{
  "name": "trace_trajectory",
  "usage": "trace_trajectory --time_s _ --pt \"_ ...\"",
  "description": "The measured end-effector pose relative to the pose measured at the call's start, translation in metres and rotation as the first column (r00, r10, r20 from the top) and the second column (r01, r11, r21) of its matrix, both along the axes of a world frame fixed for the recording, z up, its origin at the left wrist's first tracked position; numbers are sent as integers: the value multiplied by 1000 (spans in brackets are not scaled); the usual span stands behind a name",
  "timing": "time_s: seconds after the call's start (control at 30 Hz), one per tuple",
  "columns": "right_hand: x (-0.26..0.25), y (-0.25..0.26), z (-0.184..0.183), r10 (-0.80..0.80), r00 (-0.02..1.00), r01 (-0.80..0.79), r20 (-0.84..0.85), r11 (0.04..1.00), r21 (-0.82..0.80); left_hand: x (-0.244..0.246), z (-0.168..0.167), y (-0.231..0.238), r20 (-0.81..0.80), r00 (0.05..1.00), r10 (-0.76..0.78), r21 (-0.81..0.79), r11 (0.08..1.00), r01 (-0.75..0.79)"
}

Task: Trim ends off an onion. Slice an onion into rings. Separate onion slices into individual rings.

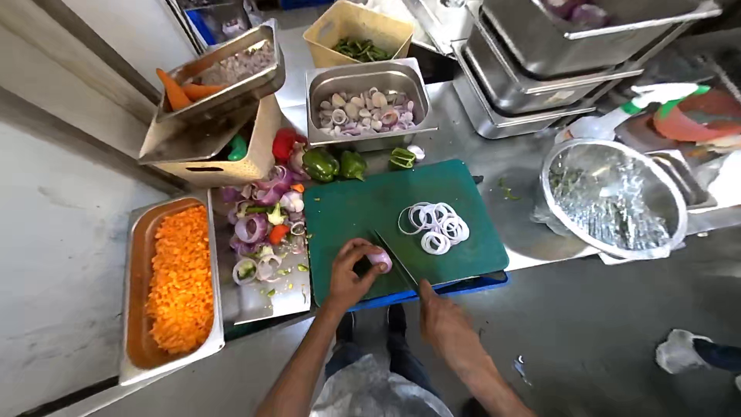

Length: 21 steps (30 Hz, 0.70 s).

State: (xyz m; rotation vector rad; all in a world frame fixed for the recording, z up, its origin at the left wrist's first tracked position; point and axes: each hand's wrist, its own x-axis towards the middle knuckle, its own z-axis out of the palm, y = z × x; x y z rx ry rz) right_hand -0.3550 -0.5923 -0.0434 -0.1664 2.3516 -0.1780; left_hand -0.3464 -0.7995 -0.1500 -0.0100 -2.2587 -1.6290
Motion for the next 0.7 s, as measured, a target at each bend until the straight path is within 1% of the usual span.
trace_trajectory --time_s 0.07,0.13,0.27,0.4,0.6,0.7 --pt "1 -1 -1 -2 1000 1 10 1000 15 -1 2 -1 22 1000 -9 36 999 9" --pt "2 -4 14 -6 1000 6 1 1000 26 -2 4 -2 28 999 -20 59 998 19" --pt "13 -8 45 20 996 -16 -81 999 51 -2 7 -3 56 998 -26 53 998 23" --pt "14 -11 62 57 996 -48 -75 993 109 -4 8 -6 58 996 -65 58 996 61" --pt "19 -10 71 97 988 -85 -123 992 94 -2 9 -7 58 996 -69 48 997 66" --pt "15 -12 71 100 990 -89 -97 990 109 -3 8 -5 41 997 -62 56 997 59"
